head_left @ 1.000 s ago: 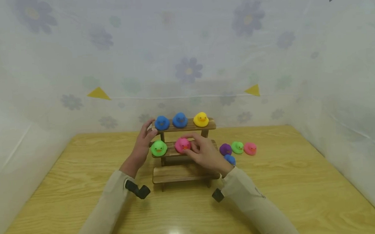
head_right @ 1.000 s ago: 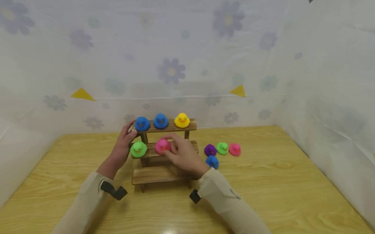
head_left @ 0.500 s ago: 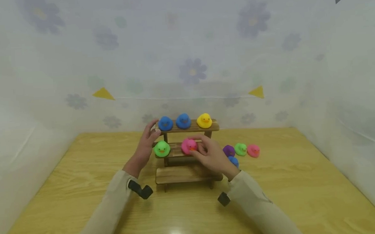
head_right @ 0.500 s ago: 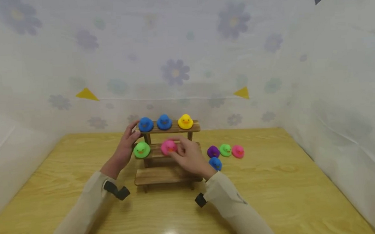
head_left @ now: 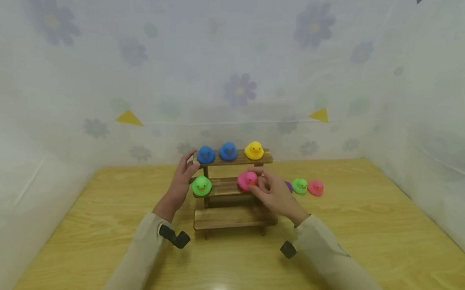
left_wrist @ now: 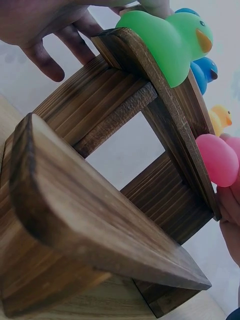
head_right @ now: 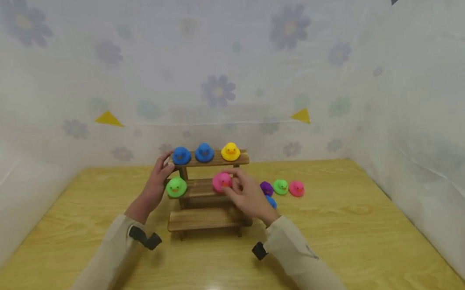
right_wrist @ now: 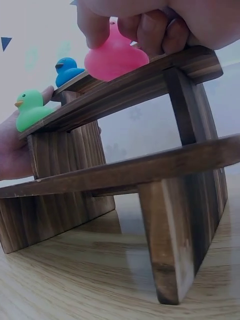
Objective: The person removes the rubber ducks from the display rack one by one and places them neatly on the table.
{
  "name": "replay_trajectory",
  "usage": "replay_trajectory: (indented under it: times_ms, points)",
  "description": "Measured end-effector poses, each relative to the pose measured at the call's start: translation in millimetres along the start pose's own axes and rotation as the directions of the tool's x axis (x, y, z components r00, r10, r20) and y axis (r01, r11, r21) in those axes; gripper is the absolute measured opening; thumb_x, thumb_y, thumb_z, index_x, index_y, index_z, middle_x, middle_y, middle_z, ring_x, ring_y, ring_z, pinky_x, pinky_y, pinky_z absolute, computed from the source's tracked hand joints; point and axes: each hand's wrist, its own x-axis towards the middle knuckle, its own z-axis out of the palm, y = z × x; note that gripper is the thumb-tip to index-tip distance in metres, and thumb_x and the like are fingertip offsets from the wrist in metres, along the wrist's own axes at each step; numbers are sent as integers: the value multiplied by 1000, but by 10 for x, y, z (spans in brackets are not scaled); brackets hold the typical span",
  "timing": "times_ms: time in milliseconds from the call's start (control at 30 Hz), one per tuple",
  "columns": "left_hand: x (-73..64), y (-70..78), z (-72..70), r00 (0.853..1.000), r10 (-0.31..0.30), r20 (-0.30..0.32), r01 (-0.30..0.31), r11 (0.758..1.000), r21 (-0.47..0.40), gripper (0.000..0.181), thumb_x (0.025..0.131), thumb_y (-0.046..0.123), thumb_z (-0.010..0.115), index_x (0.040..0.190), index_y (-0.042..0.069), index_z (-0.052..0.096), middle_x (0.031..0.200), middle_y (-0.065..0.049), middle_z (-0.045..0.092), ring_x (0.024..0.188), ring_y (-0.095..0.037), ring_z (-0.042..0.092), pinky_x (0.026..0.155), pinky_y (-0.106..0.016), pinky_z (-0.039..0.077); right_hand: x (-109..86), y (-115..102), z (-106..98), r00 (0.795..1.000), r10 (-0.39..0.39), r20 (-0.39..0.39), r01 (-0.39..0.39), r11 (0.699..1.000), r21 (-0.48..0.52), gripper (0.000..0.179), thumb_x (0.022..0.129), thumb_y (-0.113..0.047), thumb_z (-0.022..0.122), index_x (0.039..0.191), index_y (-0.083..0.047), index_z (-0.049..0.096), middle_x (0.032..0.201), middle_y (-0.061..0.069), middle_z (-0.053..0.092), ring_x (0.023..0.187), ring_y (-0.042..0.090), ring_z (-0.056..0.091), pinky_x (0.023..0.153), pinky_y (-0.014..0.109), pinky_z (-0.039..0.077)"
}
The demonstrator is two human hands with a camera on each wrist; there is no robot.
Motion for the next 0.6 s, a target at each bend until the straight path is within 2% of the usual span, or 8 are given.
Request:
replay_trajectory:
  times_ms: [133,333,600]
  points:
    - [7,15,1,1000,-3,8,3,1000,7,57,102,35,39,154,20,20,154,-15,26,139,-36,32,109,-61,26,-21,17,-26,1000,10,-11,-9,999,34,37,91,-4,65,126,0,54,59,-5,36,45,2,34,44,20,31]
    - [11,-15,7,1000,-6,13,6,1000,11,58,102,34,40,154,19,19,151,-19,32,137,-37,34,109,-61,26,-63,50,-25,1000,-3,-21,4,999,52,40,90,0,64,127,2,52,58,-4,36,44,1,37,42,19,35]
    - [19,-43,-3,1000,-7,15,7,1000,-3,56,103,34,40,154,20,20,153,-16,28,140,-36,29,109,-61,26,-150,112,-109,998,-49,-42,51,997,52,40,90,3,63,128,1,52,56,-4,35,48,0,29,43,20,28]
